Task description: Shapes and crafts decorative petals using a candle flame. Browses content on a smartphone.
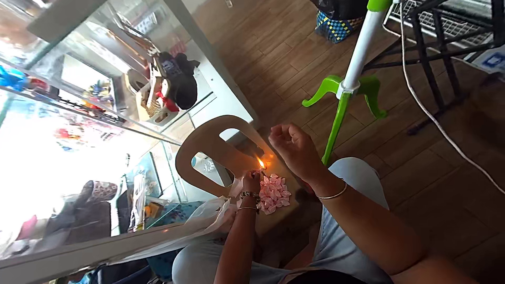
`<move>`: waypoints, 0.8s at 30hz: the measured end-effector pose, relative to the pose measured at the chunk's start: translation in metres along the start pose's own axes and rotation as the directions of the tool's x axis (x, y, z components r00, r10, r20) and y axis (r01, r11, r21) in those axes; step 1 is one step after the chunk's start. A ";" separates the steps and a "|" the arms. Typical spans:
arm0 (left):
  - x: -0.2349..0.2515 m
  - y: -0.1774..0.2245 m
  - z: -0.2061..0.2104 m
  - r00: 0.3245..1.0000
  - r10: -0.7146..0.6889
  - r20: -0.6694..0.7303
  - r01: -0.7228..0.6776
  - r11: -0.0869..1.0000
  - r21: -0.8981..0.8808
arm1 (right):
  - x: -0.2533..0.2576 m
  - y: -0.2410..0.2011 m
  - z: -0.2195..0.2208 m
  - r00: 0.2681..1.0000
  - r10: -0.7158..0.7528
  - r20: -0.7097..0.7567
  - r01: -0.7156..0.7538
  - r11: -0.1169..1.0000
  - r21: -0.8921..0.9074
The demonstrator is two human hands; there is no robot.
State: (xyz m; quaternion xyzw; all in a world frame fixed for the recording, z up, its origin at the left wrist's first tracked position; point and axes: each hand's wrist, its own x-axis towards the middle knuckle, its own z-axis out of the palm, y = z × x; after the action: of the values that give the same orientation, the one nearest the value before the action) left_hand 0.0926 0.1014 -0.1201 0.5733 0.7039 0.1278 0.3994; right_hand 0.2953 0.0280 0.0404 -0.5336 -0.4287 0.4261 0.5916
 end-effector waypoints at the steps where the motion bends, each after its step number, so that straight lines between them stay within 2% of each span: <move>1: 0.003 0.000 0.001 1.000 -0.012 0.000 0.012 1.000 0.016 | 0.000 0.000 -0.001 1.000 0.001 0.003 -0.001 1.000 0.010; 14: 0.012 0.009 0.009 1.000 -0.008 -0.012 0.009 0.995 0.103 | -0.001 -0.003 -0.005 0.998 0.051 0.032 -0.053 0.996 0.067; 20: 0.012 0.011 0.011 0.999 -0.023 -0.036 0.024 0.999 0.028 | -0.001 -0.002 -0.003 0.998 0.039 0.040 -0.042 0.997 0.070; 24: 0.011 0.012 0.011 0.999 -0.025 -0.039 0.027 0.998 0.055 | -0.001 -0.002 -0.002 0.998 0.046 0.040 -0.049 0.996 0.076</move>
State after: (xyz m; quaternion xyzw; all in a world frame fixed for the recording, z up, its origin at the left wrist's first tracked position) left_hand 0.1083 0.1118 -0.1237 0.5723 0.7221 0.1140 0.3714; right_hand 0.2968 0.0262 0.0417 -0.5121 -0.4104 0.4664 0.5931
